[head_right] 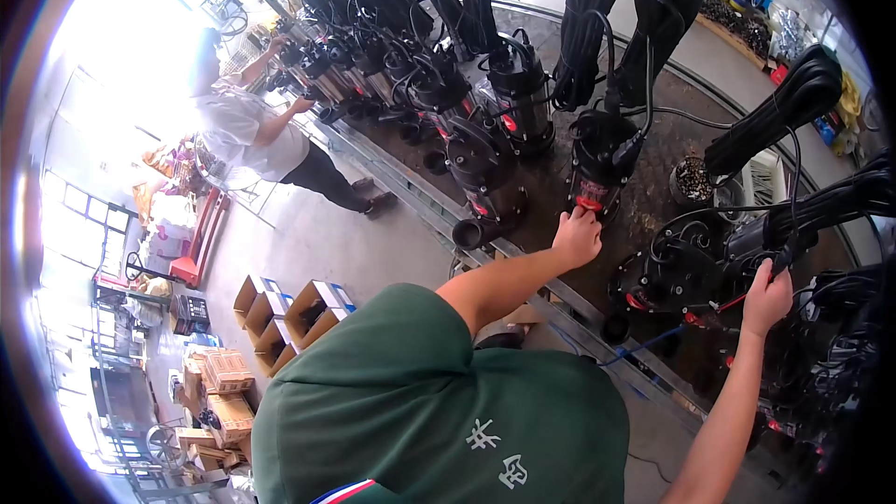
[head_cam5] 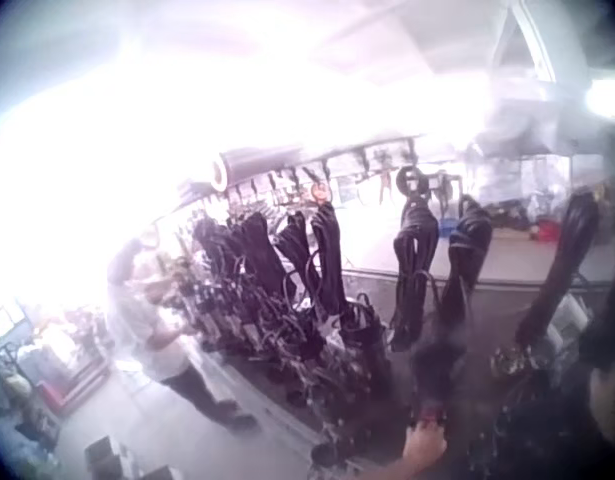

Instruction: The person works on a series of industrial pumps on an assembly line, handling cables and checking connections on multiple units.

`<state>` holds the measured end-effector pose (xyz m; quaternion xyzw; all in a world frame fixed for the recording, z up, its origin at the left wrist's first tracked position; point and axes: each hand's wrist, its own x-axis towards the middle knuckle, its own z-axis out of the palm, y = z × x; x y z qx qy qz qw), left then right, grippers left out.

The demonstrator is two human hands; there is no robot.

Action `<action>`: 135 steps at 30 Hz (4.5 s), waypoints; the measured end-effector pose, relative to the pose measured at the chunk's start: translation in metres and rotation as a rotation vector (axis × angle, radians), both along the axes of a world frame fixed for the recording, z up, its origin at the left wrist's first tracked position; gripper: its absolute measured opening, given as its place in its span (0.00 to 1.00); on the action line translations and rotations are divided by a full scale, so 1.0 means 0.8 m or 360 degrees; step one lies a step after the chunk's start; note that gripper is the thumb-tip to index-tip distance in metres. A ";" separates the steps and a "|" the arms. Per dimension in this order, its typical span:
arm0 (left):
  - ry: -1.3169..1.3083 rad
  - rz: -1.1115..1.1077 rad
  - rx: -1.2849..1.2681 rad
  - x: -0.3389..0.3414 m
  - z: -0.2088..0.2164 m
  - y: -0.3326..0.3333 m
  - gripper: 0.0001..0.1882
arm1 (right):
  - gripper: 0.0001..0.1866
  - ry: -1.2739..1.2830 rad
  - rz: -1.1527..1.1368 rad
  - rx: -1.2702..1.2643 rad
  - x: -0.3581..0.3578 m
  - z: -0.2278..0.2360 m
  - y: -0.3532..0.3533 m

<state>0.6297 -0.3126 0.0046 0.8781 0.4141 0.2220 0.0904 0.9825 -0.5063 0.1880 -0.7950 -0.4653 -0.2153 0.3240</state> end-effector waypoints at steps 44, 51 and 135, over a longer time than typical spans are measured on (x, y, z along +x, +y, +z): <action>-0.0285 -0.0254 0.0542 0.004 0.269 0.109 0.12 | 0.14 -0.0192 0.0199 0.0311 -0.037 0.038 0.007; -0.0344 -0.0386 0.0453 -0.028 0.241 0.262 0.07 | 0.14 -0.0158 0.0218 0.0301 -0.038 0.039 0.005; -0.0631 -0.0540 -0.0368 0.051 0.261 0.242 0.18 | 0.19 -0.0328 0.0168 -0.0070 -0.040 0.031 0.007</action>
